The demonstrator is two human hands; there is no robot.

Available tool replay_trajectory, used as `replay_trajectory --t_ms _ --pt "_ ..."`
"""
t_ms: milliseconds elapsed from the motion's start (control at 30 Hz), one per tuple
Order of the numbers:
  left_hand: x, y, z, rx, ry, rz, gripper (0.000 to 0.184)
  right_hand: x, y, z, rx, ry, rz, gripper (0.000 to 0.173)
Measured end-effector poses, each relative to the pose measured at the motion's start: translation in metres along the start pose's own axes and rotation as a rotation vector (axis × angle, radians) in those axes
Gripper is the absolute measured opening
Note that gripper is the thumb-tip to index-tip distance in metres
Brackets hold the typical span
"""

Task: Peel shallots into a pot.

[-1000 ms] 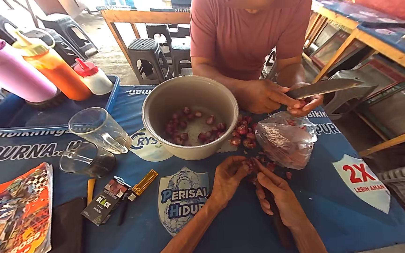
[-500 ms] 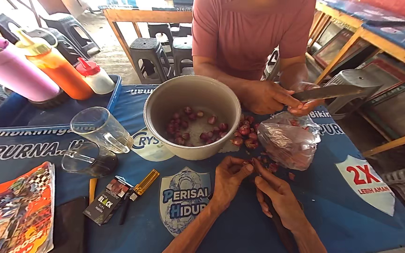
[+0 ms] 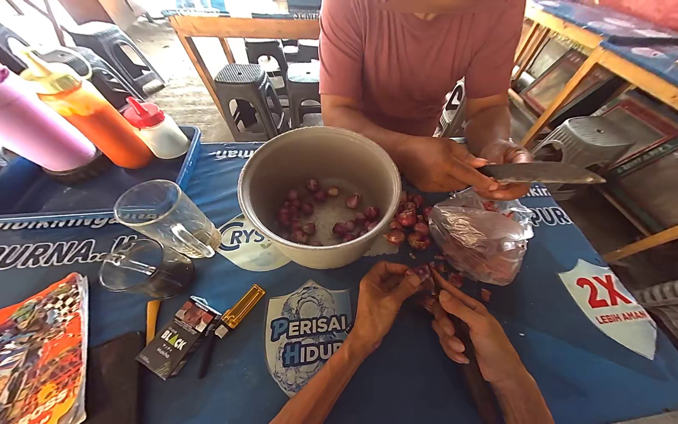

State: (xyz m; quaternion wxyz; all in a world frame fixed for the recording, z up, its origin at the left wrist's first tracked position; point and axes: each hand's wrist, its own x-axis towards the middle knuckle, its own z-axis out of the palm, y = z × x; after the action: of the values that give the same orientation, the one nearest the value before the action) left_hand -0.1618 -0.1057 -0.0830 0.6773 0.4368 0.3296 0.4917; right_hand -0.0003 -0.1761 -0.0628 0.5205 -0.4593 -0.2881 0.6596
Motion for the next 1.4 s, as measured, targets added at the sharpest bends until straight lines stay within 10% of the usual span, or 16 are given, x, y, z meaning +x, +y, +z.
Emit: replay_trajectory --t_ms 1067,1400 --pt "0.0 -0.001 -0.001 0.129 0.002 0.089 0.018 0.0 0.004 0.006 -0.212 0.071 -0.098 0.049" --pt "0.003 0.002 -0.006 0.024 -0.063 0.002 0.022 -0.001 0.0 -0.008 0.273 -0.162 0.062 0.053"
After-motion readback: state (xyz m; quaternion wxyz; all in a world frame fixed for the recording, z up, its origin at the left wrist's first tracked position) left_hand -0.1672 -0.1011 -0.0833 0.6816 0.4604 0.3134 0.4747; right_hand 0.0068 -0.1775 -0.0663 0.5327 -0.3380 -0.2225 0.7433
